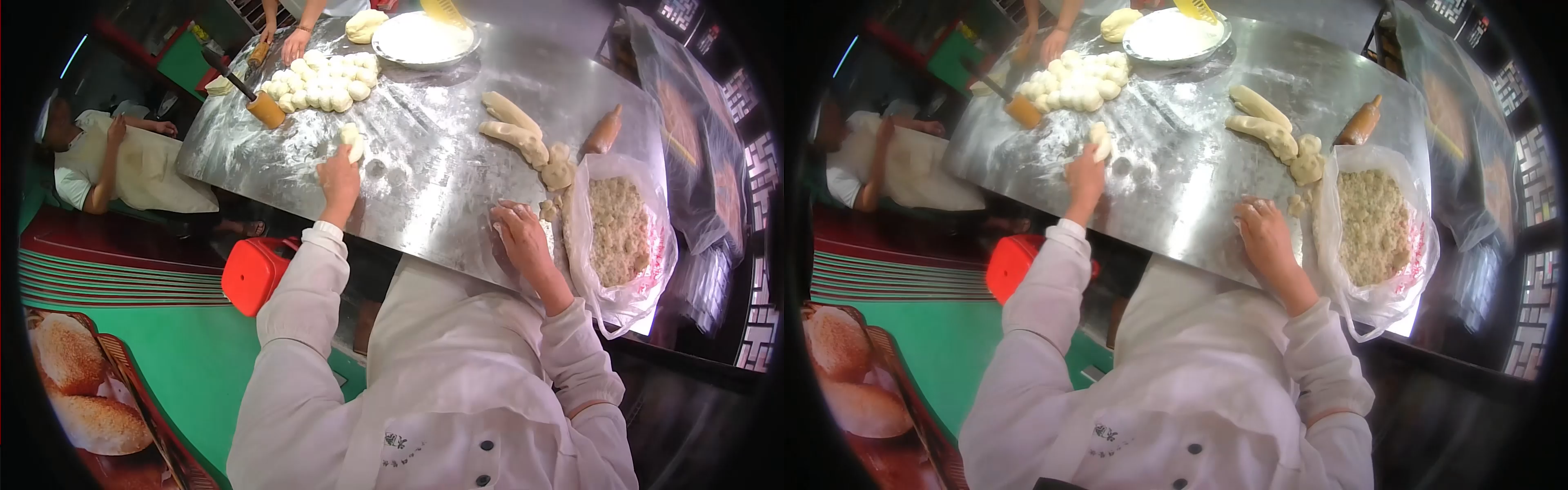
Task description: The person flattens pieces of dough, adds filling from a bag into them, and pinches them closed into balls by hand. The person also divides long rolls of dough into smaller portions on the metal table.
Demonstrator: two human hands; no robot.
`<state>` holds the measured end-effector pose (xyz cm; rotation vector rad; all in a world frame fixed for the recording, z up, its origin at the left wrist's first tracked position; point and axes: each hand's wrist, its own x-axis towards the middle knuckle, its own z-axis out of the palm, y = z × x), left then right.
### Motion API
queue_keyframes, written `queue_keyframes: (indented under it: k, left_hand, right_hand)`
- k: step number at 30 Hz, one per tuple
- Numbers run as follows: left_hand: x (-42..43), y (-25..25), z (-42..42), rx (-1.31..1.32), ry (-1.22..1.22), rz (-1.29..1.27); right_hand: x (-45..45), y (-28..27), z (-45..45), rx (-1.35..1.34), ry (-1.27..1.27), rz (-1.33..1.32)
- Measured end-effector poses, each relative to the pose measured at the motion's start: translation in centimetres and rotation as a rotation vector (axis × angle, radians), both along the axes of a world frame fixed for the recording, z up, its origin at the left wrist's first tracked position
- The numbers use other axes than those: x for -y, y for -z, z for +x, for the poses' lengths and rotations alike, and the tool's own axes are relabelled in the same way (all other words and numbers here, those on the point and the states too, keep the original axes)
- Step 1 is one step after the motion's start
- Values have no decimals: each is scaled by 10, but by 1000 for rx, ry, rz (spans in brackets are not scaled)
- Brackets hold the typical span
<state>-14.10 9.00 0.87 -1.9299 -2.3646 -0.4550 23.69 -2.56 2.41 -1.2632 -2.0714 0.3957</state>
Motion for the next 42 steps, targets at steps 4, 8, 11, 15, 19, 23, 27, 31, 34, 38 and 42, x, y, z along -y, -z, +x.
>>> queue_keyframes:
  k: [4,8,11,15,19,23,27,31,34,38,42]
  left_hand:
    - [57,2,106,162,503,121]
    - [139,-14,167,220,884,20]
    - [160,-8,174,302,900,-117]
    - [74,-1,174,76,867,9]
    - [23,-19,169,-16,833,111]
    - [40,-58,164,168,892,-527]
    - [55,-20,183,255,981,93]
    - [48,-25,195,555,902,-307]
    - [49,-41,198,1039,803,-627]
    - [57,-48,208,1720,722,-759]
    - [61,-44,213,1953,496,-760]
  right_hand:
    - [-10,-11,2,-20,45,3]
    - [5,-25,4,99,18,-19]
    - [18,3,-8,234,-83,-19]
    - [-44,30,-19,306,87,-9]
    - [-86,34,-7,194,76,71]
    - [-47,20,2,276,45,-22]
    - [-31,11,6,-102,65,-129]
    - [-30,-34,18,-288,110,-412]
    - [-25,-39,24,-853,-47,-644]
    - [-24,-41,7,-970,-79,-783]
    - [-27,-47,-17,-888,95,-724]
